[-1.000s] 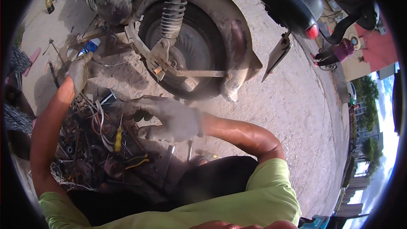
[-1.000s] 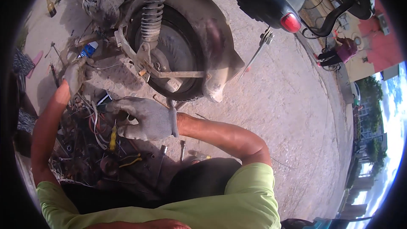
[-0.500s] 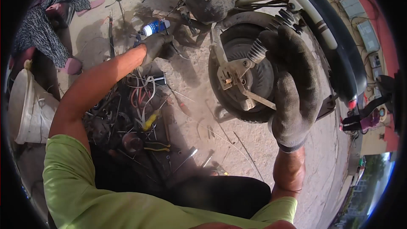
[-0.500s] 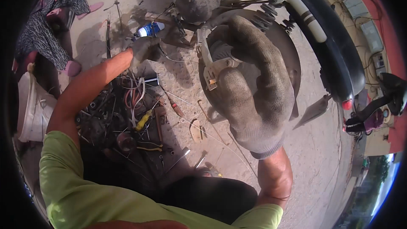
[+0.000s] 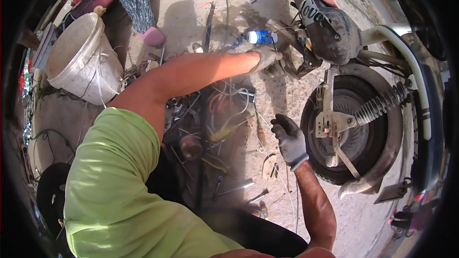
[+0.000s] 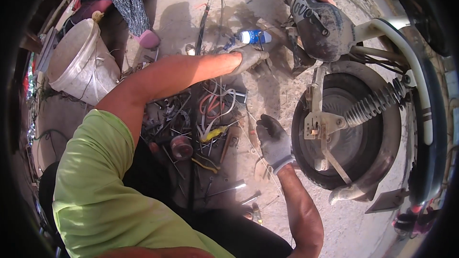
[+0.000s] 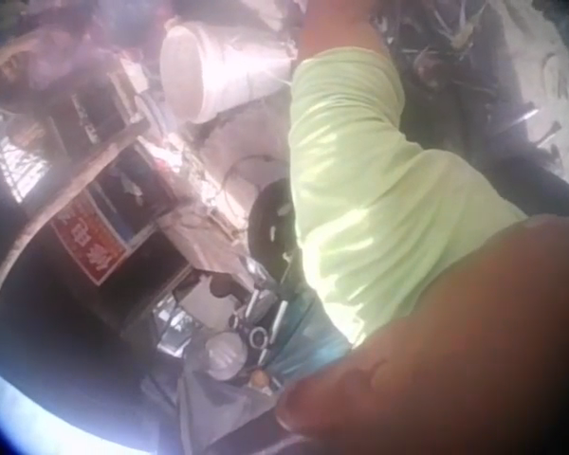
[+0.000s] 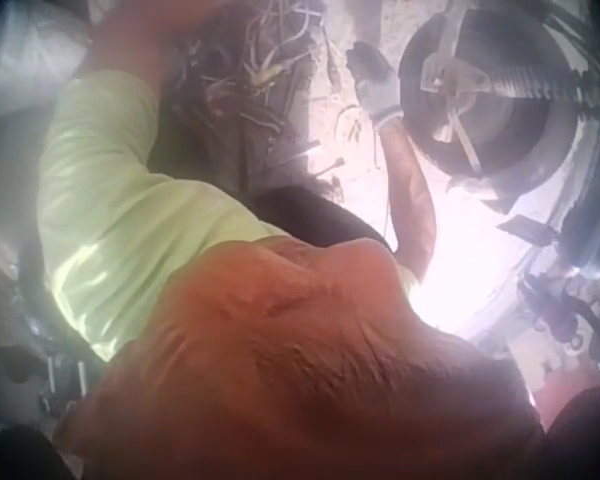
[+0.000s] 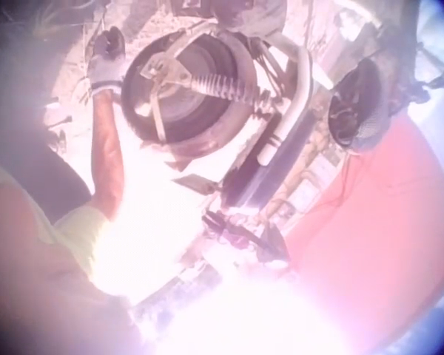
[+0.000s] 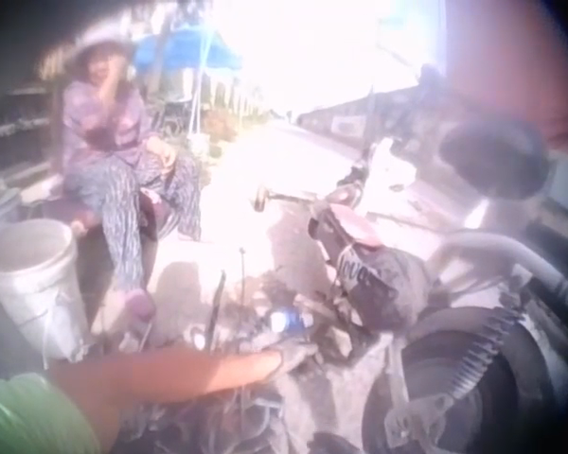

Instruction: The person strips wires with a tool and connects electrical components near a vehicle wheel on the ground.

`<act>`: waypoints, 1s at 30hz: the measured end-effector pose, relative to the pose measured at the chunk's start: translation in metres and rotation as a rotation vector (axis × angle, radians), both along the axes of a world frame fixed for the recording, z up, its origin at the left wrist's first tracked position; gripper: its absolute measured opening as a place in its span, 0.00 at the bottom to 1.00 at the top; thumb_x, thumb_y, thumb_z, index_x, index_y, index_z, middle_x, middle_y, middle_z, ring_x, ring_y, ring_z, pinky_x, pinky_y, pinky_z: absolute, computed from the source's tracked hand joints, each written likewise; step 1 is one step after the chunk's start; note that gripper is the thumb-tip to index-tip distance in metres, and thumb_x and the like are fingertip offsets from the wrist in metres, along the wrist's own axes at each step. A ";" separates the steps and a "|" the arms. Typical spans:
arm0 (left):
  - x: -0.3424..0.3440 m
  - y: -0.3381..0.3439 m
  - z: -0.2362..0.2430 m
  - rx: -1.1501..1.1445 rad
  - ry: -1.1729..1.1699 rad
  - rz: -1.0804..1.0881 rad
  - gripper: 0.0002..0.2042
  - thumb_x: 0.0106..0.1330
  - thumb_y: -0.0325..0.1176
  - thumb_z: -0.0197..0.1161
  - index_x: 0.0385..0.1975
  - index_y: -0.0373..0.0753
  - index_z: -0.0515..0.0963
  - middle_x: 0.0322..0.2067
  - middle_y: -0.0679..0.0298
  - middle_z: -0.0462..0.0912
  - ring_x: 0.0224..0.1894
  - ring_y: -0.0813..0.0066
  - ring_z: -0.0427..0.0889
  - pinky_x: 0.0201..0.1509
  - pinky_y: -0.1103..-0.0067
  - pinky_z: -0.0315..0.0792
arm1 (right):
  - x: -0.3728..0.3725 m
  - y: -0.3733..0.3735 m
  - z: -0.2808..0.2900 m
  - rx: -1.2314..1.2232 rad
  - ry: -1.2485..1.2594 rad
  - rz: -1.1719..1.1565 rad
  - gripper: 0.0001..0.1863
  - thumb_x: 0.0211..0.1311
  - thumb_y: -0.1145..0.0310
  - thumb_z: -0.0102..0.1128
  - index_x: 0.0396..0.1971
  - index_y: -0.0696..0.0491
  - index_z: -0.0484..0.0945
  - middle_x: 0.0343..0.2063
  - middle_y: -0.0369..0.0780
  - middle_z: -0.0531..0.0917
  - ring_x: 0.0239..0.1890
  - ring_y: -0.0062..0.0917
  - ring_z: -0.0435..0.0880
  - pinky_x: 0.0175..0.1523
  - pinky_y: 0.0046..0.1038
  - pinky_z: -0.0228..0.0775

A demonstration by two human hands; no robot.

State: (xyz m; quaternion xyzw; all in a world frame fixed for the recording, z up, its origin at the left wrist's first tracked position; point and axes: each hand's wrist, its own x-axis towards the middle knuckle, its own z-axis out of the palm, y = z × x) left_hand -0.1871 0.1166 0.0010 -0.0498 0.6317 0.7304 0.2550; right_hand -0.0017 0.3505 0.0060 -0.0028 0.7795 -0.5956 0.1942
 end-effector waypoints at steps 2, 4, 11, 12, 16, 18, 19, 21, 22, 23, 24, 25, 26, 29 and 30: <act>0.001 0.002 -0.006 -0.018 -0.010 0.020 0.15 0.78 0.39 0.52 0.42 0.34 0.82 0.32 0.56 0.88 0.29 0.68 0.85 0.32 0.72 0.81 | -0.004 -0.001 -0.002 -0.030 0.066 -0.011 0.20 0.70 0.73 0.61 0.58 0.63 0.75 0.47 0.42 0.86 0.50 0.23 0.84 0.58 0.24 0.74; 0.001 -0.001 -0.014 0.036 0.021 0.002 0.16 0.78 0.40 0.53 0.42 0.34 0.82 0.33 0.56 0.88 0.30 0.67 0.85 0.34 0.73 0.81 | -0.019 -0.007 0.020 0.078 0.267 0.035 0.18 0.69 0.74 0.61 0.57 0.62 0.77 0.47 0.41 0.87 0.51 0.22 0.85 0.58 0.24 0.74; 0.014 0.004 -0.005 0.072 0.006 -0.060 0.15 0.77 0.40 0.55 0.45 0.34 0.81 0.35 0.56 0.88 0.32 0.65 0.86 0.38 0.72 0.80 | -0.077 -0.027 0.037 0.740 0.995 0.084 0.19 0.64 0.63 0.61 0.52 0.54 0.80 0.45 0.48 0.84 0.47 0.45 0.83 0.53 0.44 0.74; 0.015 0.009 -0.004 0.068 0.002 -0.052 0.15 0.77 0.40 0.56 0.45 0.32 0.81 0.35 0.56 0.88 0.33 0.66 0.87 0.39 0.72 0.81 | -0.086 -0.024 0.025 0.821 0.921 0.112 0.20 0.66 0.58 0.58 0.53 0.53 0.80 0.43 0.50 0.85 0.45 0.47 0.84 0.51 0.45 0.75; 0.023 0.010 -0.003 0.027 0.075 -0.053 0.15 0.76 0.39 0.56 0.44 0.32 0.82 0.34 0.56 0.88 0.34 0.68 0.87 0.39 0.73 0.81 | -0.097 -0.032 0.020 0.891 0.769 0.176 0.15 0.67 0.55 0.57 0.39 0.51 0.83 0.33 0.49 0.86 0.36 0.49 0.85 0.44 0.47 0.76; 0.023 0.007 -0.003 0.012 0.091 -0.058 0.14 0.75 0.38 0.57 0.44 0.32 0.82 0.34 0.57 0.88 0.34 0.68 0.87 0.39 0.73 0.81 | -0.098 -0.037 0.028 0.950 0.634 0.171 0.16 0.68 0.54 0.59 0.37 0.51 0.85 0.35 0.50 0.87 0.38 0.50 0.85 0.44 0.46 0.77; 0.023 0.007 -0.003 -0.003 0.109 -0.067 0.14 0.75 0.37 0.57 0.44 0.32 0.82 0.34 0.57 0.88 0.34 0.69 0.86 0.39 0.73 0.81 | -0.098 -0.036 0.027 0.952 0.633 0.173 0.16 0.68 0.54 0.59 0.37 0.51 0.85 0.35 0.50 0.87 0.38 0.50 0.85 0.44 0.46 0.77; 0.022 0.008 -0.001 -0.029 0.133 -0.060 0.14 0.75 0.37 0.57 0.44 0.33 0.83 0.34 0.57 0.88 0.34 0.68 0.87 0.39 0.73 0.81 | -0.098 -0.034 0.025 0.925 0.628 0.182 0.14 0.65 0.54 0.59 0.32 0.50 0.81 0.31 0.48 0.86 0.37 0.47 0.86 0.44 0.47 0.76; 0.020 0.007 -0.003 -0.062 0.156 -0.050 0.13 0.75 0.37 0.57 0.43 0.33 0.83 0.35 0.57 0.88 0.34 0.68 0.87 0.39 0.73 0.81 | -0.098 -0.036 0.025 0.922 0.629 0.188 0.14 0.65 0.54 0.59 0.32 0.50 0.81 0.31 0.48 0.86 0.37 0.47 0.86 0.44 0.47 0.76; 0.018 0.007 -0.004 -0.064 0.154 -0.044 0.13 0.75 0.37 0.57 0.43 0.33 0.83 0.35 0.57 0.88 0.34 0.68 0.87 0.39 0.73 0.81 | -0.098 -0.037 0.026 0.928 0.664 0.184 0.13 0.65 0.55 0.59 0.32 0.50 0.81 0.31 0.48 0.86 0.36 0.47 0.85 0.44 0.47 0.76; 0.014 0.007 -0.005 -0.055 0.107 0.001 0.14 0.75 0.37 0.57 0.44 0.33 0.83 0.35 0.56 0.88 0.33 0.67 0.87 0.39 0.72 0.81 | -0.099 -0.039 0.026 0.934 0.700 0.180 0.13 0.64 0.55 0.60 0.31 0.50 0.81 0.31 0.48 0.86 0.35 0.47 0.85 0.44 0.47 0.76; 0.012 0.009 -0.002 -0.043 0.064 0.039 0.14 0.75 0.38 0.56 0.45 0.33 0.82 0.36 0.56 0.88 0.33 0.67 0.87 0.38 0.72 0.82 | -0.100 -0.034 0.024 0.935 0.700 0.178 0.13 0.64 0.55 0.60 0.31 0.50 0.81 0.31 0.48 0.86 0.35 0.47 0.85 0.44 0.47 0.76; 0.011 0.009 0.000 0.000 0.033 0.004 0.14 0.75 0.37 0.56 0.46 0.33 0.81 0.36 0.55 0.87 0.31 0.66 0.86 0.36 0.72 0.82 | -0.101 -0.028 0.019 0.924 0.713 0.148 0.12 0.64 0.56 0.60 0.31 0.50 0.81 0.30 0.48 0.86 0.35 0.48 0.85 0.43 0.47 0.76; 0.012 0.017 0.005 -0.023 0.011 -0.010 0.14 0.76 0.37 0.54 0.45 0.32 0.80 0.33 0.56 0.86 0.29 0.68 0.86 0.34 0.72 0.82 | -0.101 -0.021 0.019 0.908 0.726 0.103 0.11 0.63 0.58 0.61 0.31 0.50 0.80 0.29 0.48 0.85 0.34 0.49 0.85 0.43 0.48 0.76; 0.013 0.013 0.006 -0.022 0.023 0.019 0.14 0.77 0.37 0.54 0.43 0.32 0.80 0.32 0.57 0.86 0.28 0.69 0.85 0.34 0.73 0.82 | -0.101 -0.024 0.019 0.860 0.747 0.139 0.11 0.63 0.59 0.60 0.31 0.51 0.80 0.29 0.49 0.85 0.34 0.49 0.85 0.43 0.48 0.76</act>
